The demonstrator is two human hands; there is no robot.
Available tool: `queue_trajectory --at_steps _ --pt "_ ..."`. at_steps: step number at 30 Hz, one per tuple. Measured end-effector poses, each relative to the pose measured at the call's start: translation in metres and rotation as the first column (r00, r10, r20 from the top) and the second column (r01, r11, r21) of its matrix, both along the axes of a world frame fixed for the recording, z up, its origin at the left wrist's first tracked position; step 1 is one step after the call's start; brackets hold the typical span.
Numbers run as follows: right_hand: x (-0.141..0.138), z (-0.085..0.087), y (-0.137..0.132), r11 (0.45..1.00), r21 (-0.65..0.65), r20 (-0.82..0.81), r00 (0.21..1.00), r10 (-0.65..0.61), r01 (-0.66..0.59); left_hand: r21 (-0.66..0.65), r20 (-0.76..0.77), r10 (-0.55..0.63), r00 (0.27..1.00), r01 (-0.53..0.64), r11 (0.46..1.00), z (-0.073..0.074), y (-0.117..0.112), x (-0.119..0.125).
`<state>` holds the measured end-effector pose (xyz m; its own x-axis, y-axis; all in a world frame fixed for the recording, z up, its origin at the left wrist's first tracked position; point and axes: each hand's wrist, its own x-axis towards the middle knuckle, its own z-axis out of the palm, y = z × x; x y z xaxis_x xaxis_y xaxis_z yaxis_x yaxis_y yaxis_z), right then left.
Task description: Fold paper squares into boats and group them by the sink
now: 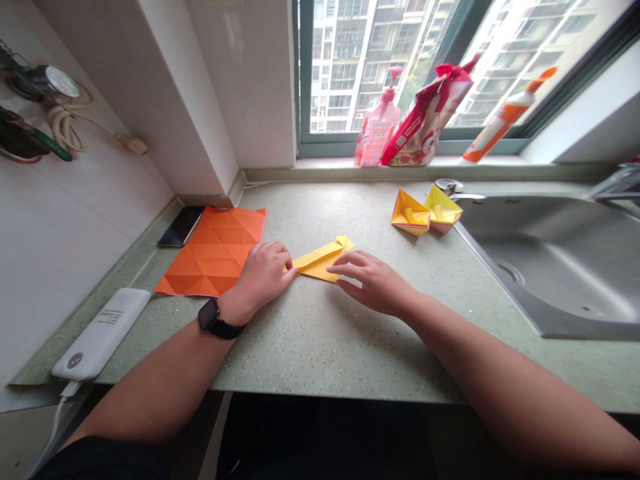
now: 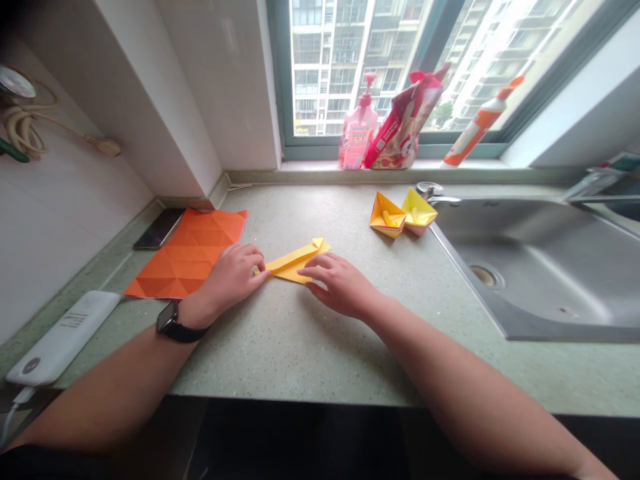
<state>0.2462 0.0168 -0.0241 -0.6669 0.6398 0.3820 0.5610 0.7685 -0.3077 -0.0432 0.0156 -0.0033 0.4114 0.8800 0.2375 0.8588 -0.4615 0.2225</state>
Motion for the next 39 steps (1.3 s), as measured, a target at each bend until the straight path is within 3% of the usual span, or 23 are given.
queue_trajectory --at_steps 5,12,25,34,39 --pt "-0.007 0.004 -0.009 0.99 -0.138 0.155 0.987 0.031 -0.01 -0.113 0.122 -0.08 0.989 0.093 0.989 -0.003 -0.009 0.016" --pt "-0.006 0.004 -0.006 0.989 -0.139 0.144 0.989 -0.035 0.055 -0.199 0.298 -0.22 0.929 0.286 0.937 -0.008 -0.011 0.021" --pt "-0.006 -0.003 -0.007 0.997 -0.082 0.098 0.995 0.026 -0.018 -0.122 0.251 -0.197 0.948 0.233 0.965 -0.022 -0.002 0.022" --pt "-0.008 -0.008 -0.006 0.995 -0.082 0.129 0.989 0.074 -0.064 -0.091 0.215 -0.221 0.951 0.245 0.965 -0.026 -0.001 0.021" --pt "-0.01 -0.006 -0.009 0.995 -0.088 0.135 0.989 0.061 -0.05 -0.101 0.175 -0.273 0.946 0.293 0.951 -0.02 -0.005 0.014"
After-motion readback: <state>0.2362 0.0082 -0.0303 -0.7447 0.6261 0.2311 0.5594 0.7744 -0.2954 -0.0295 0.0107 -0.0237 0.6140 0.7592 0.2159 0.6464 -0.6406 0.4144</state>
